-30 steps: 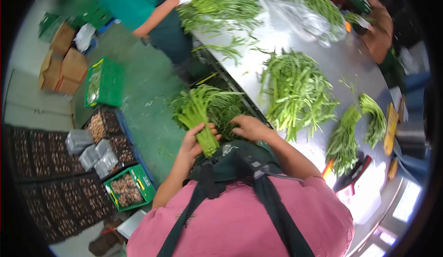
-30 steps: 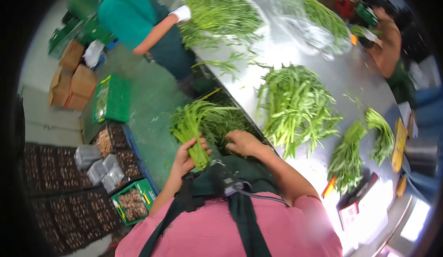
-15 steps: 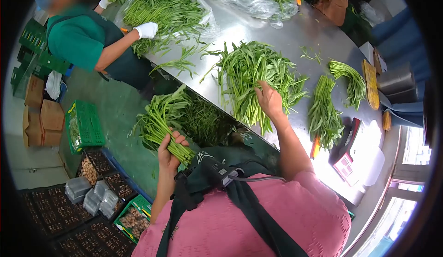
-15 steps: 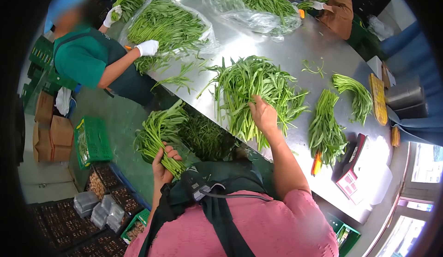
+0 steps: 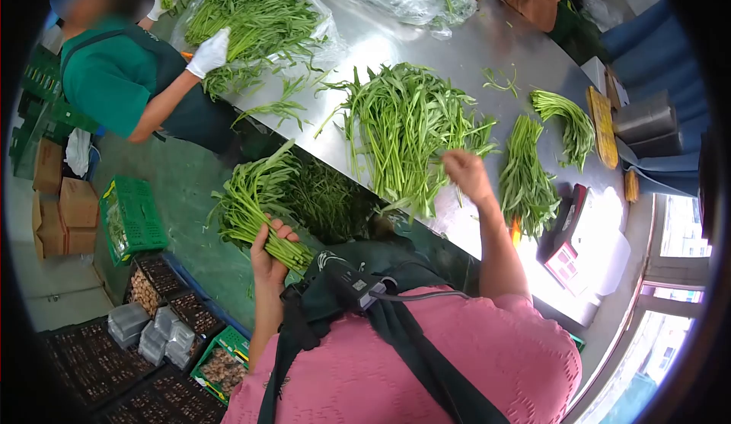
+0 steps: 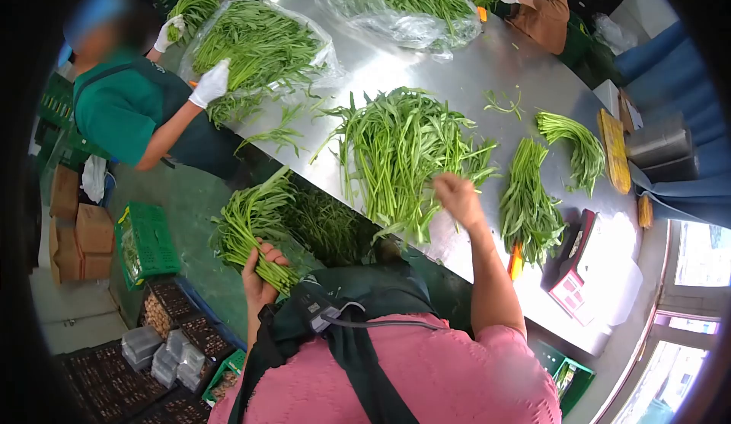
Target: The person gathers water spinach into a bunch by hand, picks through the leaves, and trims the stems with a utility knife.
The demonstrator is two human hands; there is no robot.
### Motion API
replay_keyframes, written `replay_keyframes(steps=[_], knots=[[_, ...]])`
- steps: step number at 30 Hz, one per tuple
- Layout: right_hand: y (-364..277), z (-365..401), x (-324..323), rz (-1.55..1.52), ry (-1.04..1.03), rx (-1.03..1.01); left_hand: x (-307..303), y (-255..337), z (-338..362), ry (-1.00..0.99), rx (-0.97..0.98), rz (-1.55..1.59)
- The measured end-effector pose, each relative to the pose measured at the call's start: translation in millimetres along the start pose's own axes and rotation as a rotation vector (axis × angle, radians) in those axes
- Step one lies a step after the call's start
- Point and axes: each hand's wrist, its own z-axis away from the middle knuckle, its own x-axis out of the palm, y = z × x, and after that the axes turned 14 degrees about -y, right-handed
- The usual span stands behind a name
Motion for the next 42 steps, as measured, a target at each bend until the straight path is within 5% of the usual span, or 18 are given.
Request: replay_keyframes(steps=[4,8,11,12,17,19,21,31,35,42], knots=[[37,-13,-44,0.116,0.362,0.025,1,1,-1,-0.008,-0.003,0.024],[73,-7,-44,0.698,0.124,-0.070,2,1,-3,0.001,-0.002,0.037],[63,0,-35,0.849,0.090,0.086,2,2,-3,0.005,-0.001,0.018],[59,3,-37,0.860,0.171,-0.039,0,3,-5,-0.010,0.003,0.030],[6,13,-48,0.164,0.233,-0.228,-2,4,-2,-0.005,0.036,0.019],[-18,14,-47,-0.414,0.152,0.029,-5,5,-3,-0.007,0.053,-0.002],[-12,7,-23,-0.684,0.036,0.035,-6,4,-6,-0.005,0.063,-0.020],[-107,-16,105,-0.764,-0.382,-0.039,22,-10,-29,0.131,-0.038,-0.438],[-129,-12,141,-0.508,-0.498,-0.124,52,-21,-40,0.152,0.059,-0.517],[-156,3,169,0.026,-0.402,-0.514,49,-27,-41,0.175,0.184,-0.647]])
